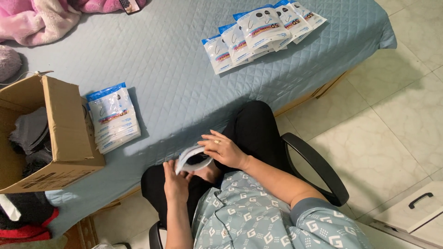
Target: The person is manually inspecting black face masks and placing them into individual plastic packaging sleeves.
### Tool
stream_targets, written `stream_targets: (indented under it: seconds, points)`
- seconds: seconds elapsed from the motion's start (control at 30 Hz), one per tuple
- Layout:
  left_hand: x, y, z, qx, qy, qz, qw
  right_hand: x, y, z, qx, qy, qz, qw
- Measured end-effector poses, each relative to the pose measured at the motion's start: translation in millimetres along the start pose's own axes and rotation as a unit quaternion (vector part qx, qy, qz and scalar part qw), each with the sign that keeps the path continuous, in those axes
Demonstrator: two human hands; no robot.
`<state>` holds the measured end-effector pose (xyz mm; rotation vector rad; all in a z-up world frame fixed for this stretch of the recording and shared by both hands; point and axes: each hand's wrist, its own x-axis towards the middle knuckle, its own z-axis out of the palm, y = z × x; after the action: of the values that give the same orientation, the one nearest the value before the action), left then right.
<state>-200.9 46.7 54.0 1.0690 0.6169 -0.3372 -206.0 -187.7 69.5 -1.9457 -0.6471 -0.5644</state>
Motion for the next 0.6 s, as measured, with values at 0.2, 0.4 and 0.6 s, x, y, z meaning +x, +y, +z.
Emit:
stream_targets:
  seconds: [0.2, 0.4, 0.6]
  points:
    - [9.9, -24.4, -11.7, -0.112, -0.138, -0.096, 0.979, 7.4, -18.3, -5.4, 0.025, -0.055, -0.04, 0.997]
    - [21.1, -36.0, -11.2, -0.106, -0.065, 0.056, 0.991, 5.5, -0.3, 6.1, -0.009, 0.063, 0.03, 0.998]
    - [-10.8, 0.5, 15.7, -0.108, -0.06, 0.193, 0.973, -21.6, 18.0, 30.9, 0.545, 0.099, 0.448, 0.701]
